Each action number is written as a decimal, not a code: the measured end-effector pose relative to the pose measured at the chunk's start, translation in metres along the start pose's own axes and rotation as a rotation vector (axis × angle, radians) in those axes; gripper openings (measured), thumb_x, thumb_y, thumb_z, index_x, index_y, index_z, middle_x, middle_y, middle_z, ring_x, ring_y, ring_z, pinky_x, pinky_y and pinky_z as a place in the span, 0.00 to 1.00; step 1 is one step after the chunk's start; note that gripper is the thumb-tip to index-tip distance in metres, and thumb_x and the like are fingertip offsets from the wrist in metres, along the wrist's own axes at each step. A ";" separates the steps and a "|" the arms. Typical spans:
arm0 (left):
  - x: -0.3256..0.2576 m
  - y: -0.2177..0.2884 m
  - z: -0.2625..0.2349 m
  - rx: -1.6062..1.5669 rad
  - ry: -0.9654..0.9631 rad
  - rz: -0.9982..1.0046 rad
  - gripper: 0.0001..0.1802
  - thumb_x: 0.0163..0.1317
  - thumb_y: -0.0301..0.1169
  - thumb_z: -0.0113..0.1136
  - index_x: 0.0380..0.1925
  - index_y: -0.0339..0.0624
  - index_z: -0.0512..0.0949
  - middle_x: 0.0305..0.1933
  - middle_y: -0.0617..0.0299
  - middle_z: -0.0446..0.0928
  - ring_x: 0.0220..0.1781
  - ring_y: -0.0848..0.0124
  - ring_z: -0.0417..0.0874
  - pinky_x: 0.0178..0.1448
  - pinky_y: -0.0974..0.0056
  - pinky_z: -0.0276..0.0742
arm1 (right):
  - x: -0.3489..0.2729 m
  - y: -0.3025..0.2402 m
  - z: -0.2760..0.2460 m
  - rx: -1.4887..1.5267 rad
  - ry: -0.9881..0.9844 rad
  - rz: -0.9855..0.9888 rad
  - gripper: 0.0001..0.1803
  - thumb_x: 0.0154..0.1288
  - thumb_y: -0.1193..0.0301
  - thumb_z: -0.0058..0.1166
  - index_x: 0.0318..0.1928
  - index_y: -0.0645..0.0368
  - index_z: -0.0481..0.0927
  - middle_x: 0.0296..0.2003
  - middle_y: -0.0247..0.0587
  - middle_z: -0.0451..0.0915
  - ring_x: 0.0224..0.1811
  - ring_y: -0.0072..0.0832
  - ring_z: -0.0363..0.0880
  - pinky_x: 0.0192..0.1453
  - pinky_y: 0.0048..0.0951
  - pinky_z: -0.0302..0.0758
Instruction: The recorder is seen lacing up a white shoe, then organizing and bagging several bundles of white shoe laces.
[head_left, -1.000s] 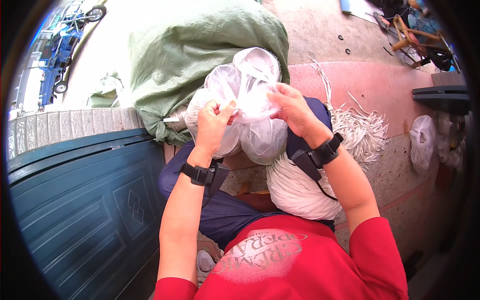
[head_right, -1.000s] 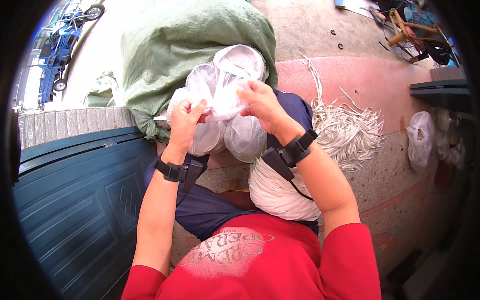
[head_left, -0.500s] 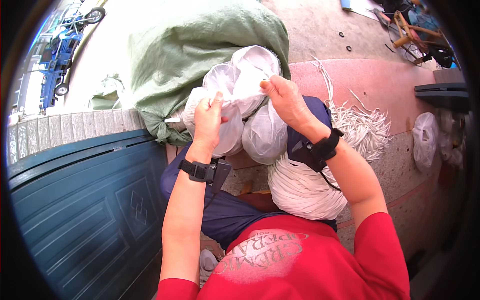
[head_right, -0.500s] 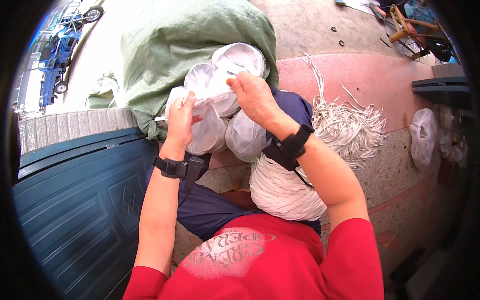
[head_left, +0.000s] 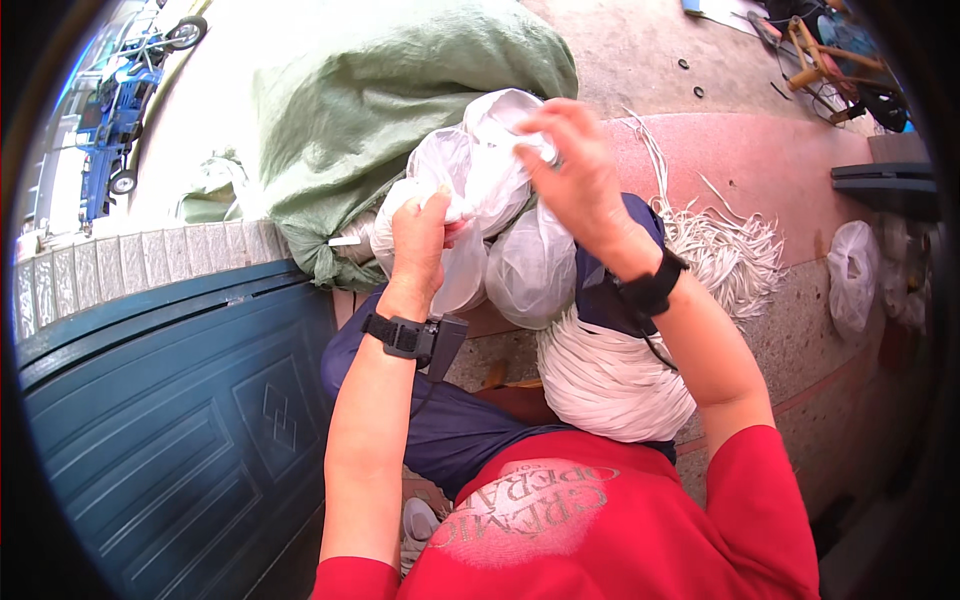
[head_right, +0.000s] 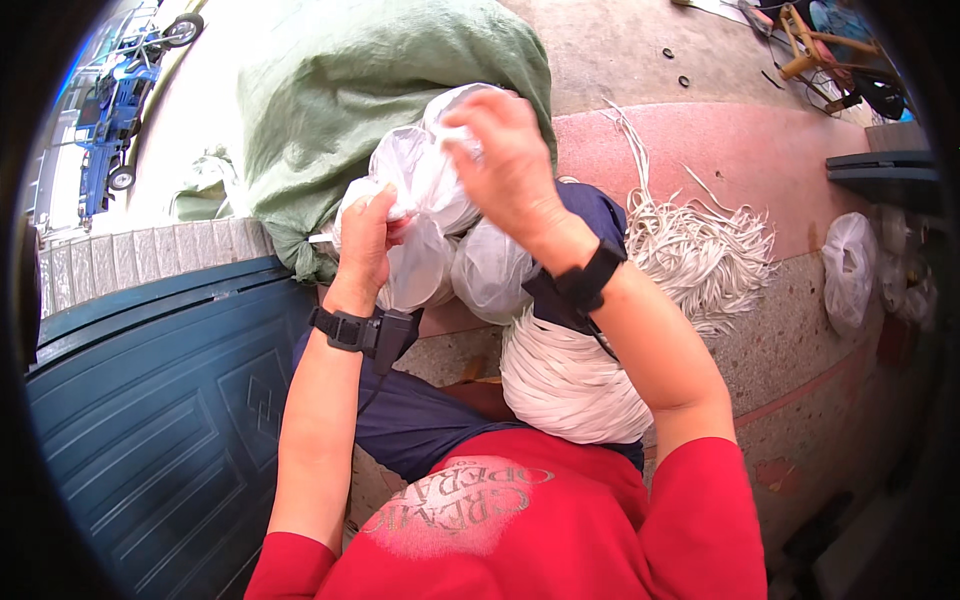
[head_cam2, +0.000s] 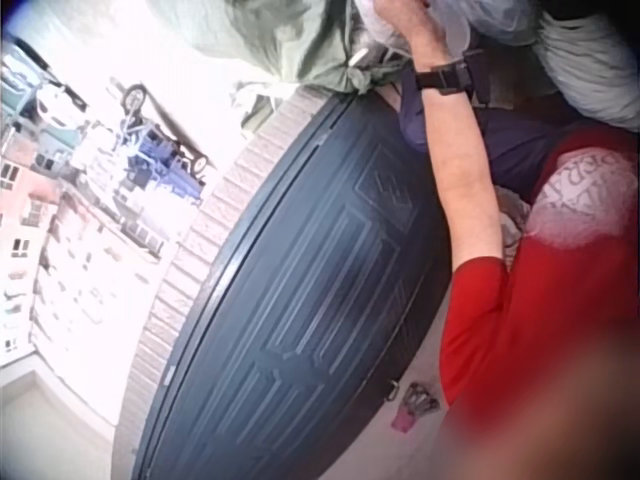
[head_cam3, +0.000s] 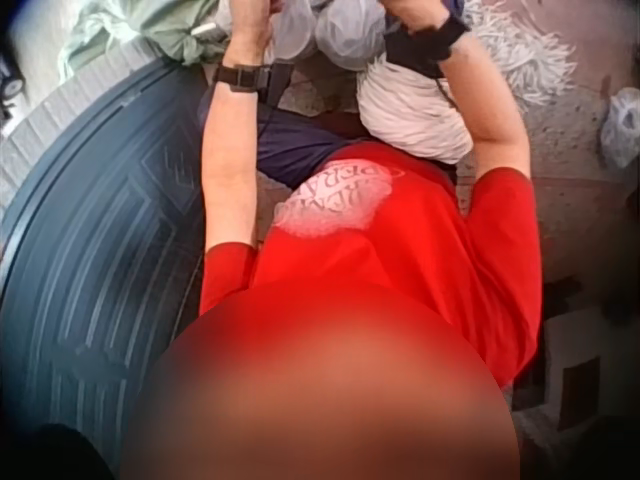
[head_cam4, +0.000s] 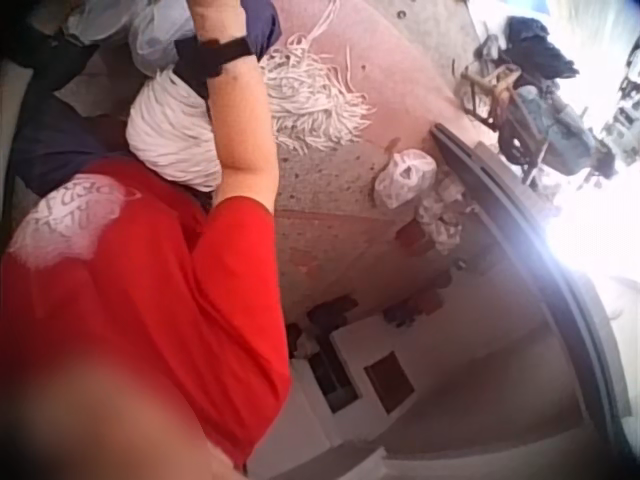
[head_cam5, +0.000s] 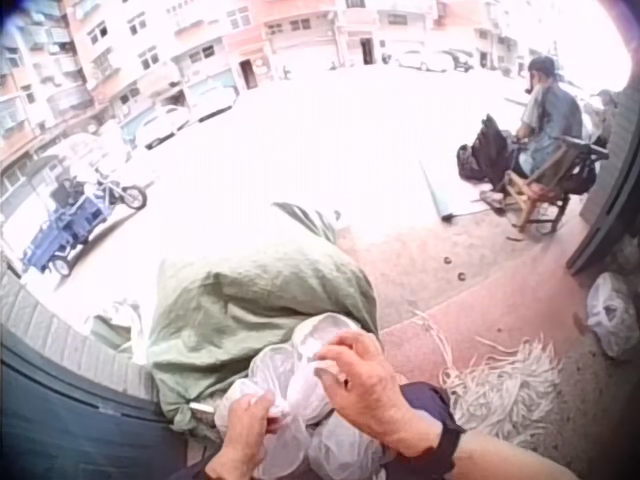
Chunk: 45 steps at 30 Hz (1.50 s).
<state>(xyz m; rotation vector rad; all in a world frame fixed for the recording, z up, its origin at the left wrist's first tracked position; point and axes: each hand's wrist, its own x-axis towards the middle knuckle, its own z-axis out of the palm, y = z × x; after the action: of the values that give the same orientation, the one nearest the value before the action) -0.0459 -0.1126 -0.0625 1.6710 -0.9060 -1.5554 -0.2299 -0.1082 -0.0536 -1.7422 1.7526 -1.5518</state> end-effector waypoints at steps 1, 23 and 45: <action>0.000 0.000 0.003 -0.007 -0.031 0.010 0.13 0.55 0.40 0.56 0.25 0.42 0.72 0.22 0.65 0.73 0.18 0.79 0.72 0.23 0.73 0.64 | -0.005 -0.009 0.001 0.066 -0.198 -0.120 0.08 0.51 0.68 0.54 0.32 0.56 0.75 0.39 0.42 0.73 0.40 0.36 0.71 0.38 0.31 0.69; -0.004 -0.016 0.011 0.896 -0.075 0.942 0.18 0.52 0.33 0.59 0.42 0.37 0.73 0.31 0.57 0.75 0.38 0.66 0.72 0.43 0.64 0.68 | -0.009 0.021 -0.004 0.564 -0.944 0.870 0.09 0.56 0.72 0.44 0.32 0.63 0.76 0.23 0.24 0.70 0.27 0.13 0.63 0.29 0.18 0.62; 0.005 -0.017 0.007 0.660 -0.120 0.419 0.11 0.55 0.31 0.56 0.31 0.32 0.76 0.26 0.59 0.76 0.28 0.73 0.74 0.35 0.69 0.69 | -0.004 -0.008 -0.005 -0.201 -0.763 -0.392 0.13 0.48 0.75 0.51 0.38 0.59 0.73 0.36 0.40 0.72 0.39 0.35 0.72 0.42 0.35 0.68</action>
<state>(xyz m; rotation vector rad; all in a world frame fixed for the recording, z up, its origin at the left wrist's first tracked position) -0.0518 -0.1083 -0.0801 1.6548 -1.8467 -1.1361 -0.2275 -0.1005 -0.0472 -2.4413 1.2476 -0.6328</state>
